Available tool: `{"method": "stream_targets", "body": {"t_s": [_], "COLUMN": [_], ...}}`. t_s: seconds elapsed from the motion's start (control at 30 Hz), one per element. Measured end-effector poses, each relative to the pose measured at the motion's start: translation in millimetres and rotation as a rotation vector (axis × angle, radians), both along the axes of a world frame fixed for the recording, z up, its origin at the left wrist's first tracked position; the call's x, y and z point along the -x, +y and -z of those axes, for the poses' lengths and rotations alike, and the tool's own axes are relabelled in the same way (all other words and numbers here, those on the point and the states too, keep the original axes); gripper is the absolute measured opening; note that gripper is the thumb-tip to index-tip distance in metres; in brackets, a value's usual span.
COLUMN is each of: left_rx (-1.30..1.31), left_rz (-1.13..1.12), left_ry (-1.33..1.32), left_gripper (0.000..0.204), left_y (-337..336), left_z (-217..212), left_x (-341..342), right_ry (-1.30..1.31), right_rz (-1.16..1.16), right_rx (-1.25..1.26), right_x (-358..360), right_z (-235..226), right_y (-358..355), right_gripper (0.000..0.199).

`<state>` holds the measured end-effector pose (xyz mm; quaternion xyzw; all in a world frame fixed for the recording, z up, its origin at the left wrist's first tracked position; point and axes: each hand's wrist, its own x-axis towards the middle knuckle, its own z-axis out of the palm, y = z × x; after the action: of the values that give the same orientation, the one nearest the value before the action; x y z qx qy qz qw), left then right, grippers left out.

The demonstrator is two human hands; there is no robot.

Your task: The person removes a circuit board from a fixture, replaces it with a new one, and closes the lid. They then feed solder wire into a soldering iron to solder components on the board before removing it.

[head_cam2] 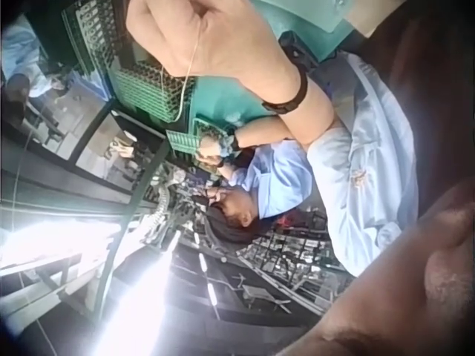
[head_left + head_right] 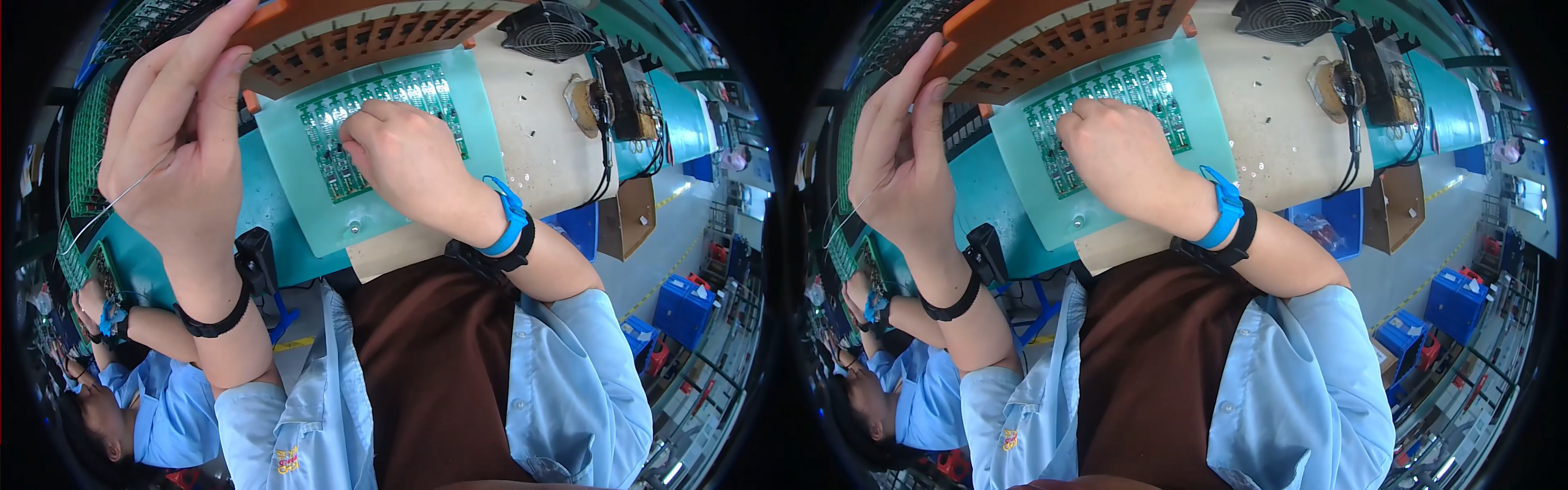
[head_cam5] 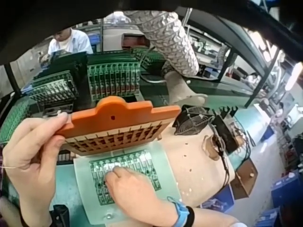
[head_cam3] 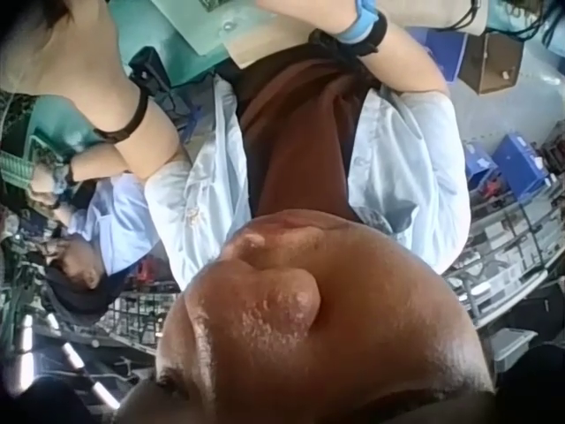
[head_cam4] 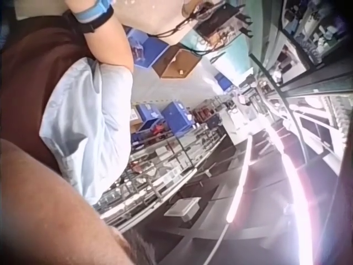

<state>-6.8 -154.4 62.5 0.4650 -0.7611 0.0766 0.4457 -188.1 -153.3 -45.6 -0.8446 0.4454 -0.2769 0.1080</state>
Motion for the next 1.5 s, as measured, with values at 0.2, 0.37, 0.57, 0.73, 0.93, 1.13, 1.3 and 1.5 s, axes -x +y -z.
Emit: {"method": "stream_targets", "body": {"t_s": [0.2,0.37,0.57,0.73,0.93,1.13,1.3,1.5], "left_rx": [0.044,0.200,0.126,0.110,0.106,0.113,0.106,0.112], "left_rz": [-0.051,-0.050,-0.036,-0.057,-0.061,-0.071,-0.074,-0.084], "left_ry": [0.046,0.103,0.156,0.134,0.157,0.152,0.131,0.134], "left_gripper": [0.033,0.031,0.037,0.038,0.037,0.036,0.036,0.034], "left_y": [-4.7,-14.4,-1.4,-3.0,-4.5,1.1,5.9,9.7], "left_z": [9.4,28.9,18.1,13.5,12.9,10.7,10.2,9.3], "left_x": [-20.1,-15.0,-15.8,-14.6,-15.7,-14.3,-13.8,-11.6], "right_ry": [-0.002,-0.016,-0.032,0.004,0.085,0.070,0.039,0.038], "right_rz": [-0.054,-0.037,-0.056,-0.064,-0.099,-0.138,-0.095,-0.109], "right_rx": [-0.049,-0.110,-0.115,-0.015,0.094,0.098,0.039,0.037], "right_x": [-6.0,-8.8,-19.5,-24.6,-28.5,-27.2,-26.7,-18.3], "right_z": [0.0,-14.5,-13.5,-16.7,-12.5,-12.7,-13.0,-19.8], "right_y": [-0.7,7.2,8.8,8.7,9.9,8.6,11.2,11.7], "right_gripper": [0.005,0.007,0.008,0.008,0.008,0.009,0.006,0.013]}}
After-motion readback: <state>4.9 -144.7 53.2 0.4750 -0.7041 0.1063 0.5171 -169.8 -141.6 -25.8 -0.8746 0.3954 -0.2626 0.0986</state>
